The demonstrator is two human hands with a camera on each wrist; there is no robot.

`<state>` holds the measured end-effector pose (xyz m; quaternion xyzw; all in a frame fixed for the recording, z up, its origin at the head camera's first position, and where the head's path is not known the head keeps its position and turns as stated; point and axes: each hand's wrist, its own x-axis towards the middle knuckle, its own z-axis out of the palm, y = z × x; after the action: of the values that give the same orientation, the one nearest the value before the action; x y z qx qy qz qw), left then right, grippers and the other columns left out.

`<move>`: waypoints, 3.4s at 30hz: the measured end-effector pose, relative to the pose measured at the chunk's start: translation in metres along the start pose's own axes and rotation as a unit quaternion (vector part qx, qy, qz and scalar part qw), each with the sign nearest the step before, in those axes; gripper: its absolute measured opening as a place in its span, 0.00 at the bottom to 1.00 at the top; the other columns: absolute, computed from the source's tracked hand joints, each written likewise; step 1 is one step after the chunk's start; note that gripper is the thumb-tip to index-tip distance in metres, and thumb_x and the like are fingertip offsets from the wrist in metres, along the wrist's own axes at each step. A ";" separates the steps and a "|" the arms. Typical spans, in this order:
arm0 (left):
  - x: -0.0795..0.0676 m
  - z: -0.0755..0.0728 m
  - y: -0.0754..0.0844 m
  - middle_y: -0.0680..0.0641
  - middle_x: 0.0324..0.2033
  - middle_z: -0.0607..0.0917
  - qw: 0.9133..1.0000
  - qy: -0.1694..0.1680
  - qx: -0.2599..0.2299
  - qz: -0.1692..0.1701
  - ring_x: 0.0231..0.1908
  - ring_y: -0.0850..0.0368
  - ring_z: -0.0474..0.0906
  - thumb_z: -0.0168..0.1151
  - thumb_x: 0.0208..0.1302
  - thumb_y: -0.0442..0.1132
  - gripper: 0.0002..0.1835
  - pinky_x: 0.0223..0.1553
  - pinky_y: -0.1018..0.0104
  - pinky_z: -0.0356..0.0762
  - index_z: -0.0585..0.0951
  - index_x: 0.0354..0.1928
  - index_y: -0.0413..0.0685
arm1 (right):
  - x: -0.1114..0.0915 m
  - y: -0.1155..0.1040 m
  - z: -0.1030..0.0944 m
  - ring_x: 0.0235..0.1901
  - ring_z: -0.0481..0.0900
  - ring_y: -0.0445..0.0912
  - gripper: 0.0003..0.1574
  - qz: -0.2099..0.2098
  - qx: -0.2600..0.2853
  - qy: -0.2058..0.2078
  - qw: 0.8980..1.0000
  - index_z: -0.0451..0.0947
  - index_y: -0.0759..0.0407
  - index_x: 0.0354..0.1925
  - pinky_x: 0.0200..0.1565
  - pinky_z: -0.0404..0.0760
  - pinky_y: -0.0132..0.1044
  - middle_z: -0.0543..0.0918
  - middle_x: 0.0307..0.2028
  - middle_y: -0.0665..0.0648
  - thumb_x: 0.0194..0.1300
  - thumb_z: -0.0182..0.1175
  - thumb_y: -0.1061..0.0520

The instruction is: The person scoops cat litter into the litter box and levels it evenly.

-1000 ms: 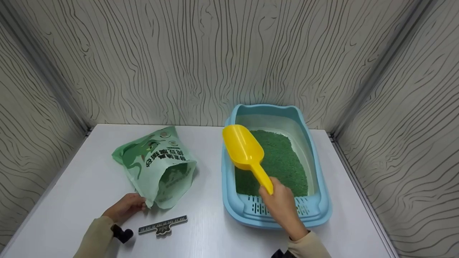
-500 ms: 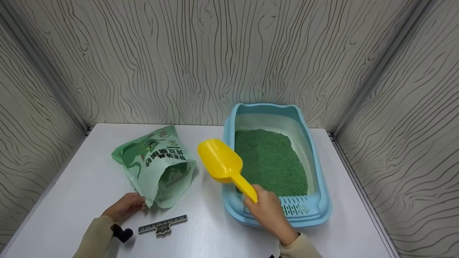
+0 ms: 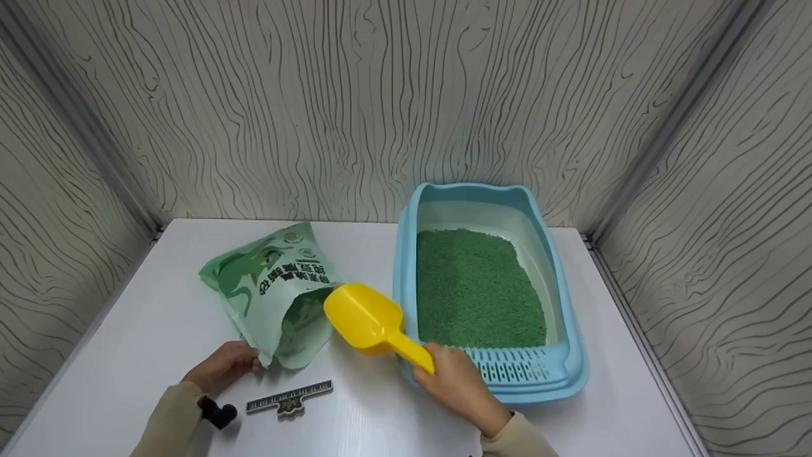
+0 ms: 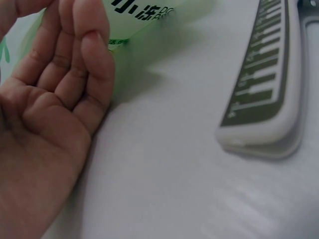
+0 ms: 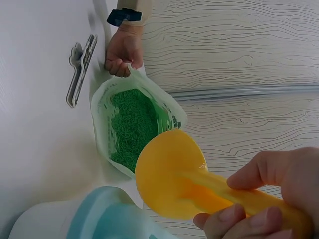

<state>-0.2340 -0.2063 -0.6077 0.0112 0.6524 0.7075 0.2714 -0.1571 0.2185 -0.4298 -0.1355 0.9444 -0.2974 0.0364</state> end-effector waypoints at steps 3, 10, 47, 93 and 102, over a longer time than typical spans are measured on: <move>0.001 0.000 -0.001 0.57 0.24 0.80 1.000 -0.001 0.000 -0.008 0.30 0.64 0.77 0.54 0.62 0.36 0.09 0.41 0.70 0.77 0.78 0.25 0.50 | 0.001 0.000 0.007 0.18 0.62 0.33 0.17 -0.031 -0.004 -0.003 1.000 0.78 0.67 0.41 0.20 0.64 0.26 0.79 0.23 0.54 0.52 0.59 0.59; 0.002 0.000 0.000 0.57 0.24 0.80 1.000 0.003 0.001 -0.012 0.30 0.64 0.78 0.55 0.61 0.37 0.06 0.41 0.70 0.77 0.79 0.27 0.50 | 0.007 -0.004 0.025 0.18 0.63 0.32 0.15 -0.062 -0.014 -0.003 0.998 0.78 0.66 0.39 0.21 0.66 0.25 0.81 0.23 0.56 0.51 0.60 0.60; -0.014 0.012 0.022 0.59 0.23 0.81 1.000 -0.019 -0.010 0.005 0.29 0.66 0.78 0.53 0.62 0.34 0.09 0.40 0.72 0.78 0.79 0.26 0.51 | 0.047 -0.073 0.073 0.18 0.71 0.48 0.08 0.018 -0.113 0.007 0.993 0.71 0.67 0.28 0.20 0.69 0.39 0.74 0.19 0.61 0.56 0.56 0.60; -0.007 0.004 0.007 0.58 0.25 0.81 1.000 0.007 0.019 -0.013 0.32 0.64 0.78 0.54 0.61 0.37 0.08 0.42 0.70 0.76 0.80 0.27 0.52 | 0.082 -0.004 0.175 0.32 0.77 0.46 0.23 0.070 -0.013 0.031 0.997 0.67 0.63 0.53 0.37 0.76 0.43 0.82 0.35 0.62 0.61 0.56 0.57; -0.020 0.014 0.027 0.58 0.26 0.82 0.999 -0.004 0.029 -0.017 0.32 0.63 0.77 0.55 0.61 0.38 0.07 0.43 0.69 0.76 0.80 0.27 0.51 | 0.089 -0.009 0.168 0.26 0.68 0.44 0.18 0.099 0.070 -0.006 0.993 0.68 0.66 0.44 0.29 0.68 0.35 0.75 0.27 0.56 0.57 0.59 0.59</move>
<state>-0.2214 -0.2015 -0.5735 0.0110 0.6719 0.6831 0.2860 -0.2158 0.0939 -0.5617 -0.0404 0.9299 -0.3567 0.0804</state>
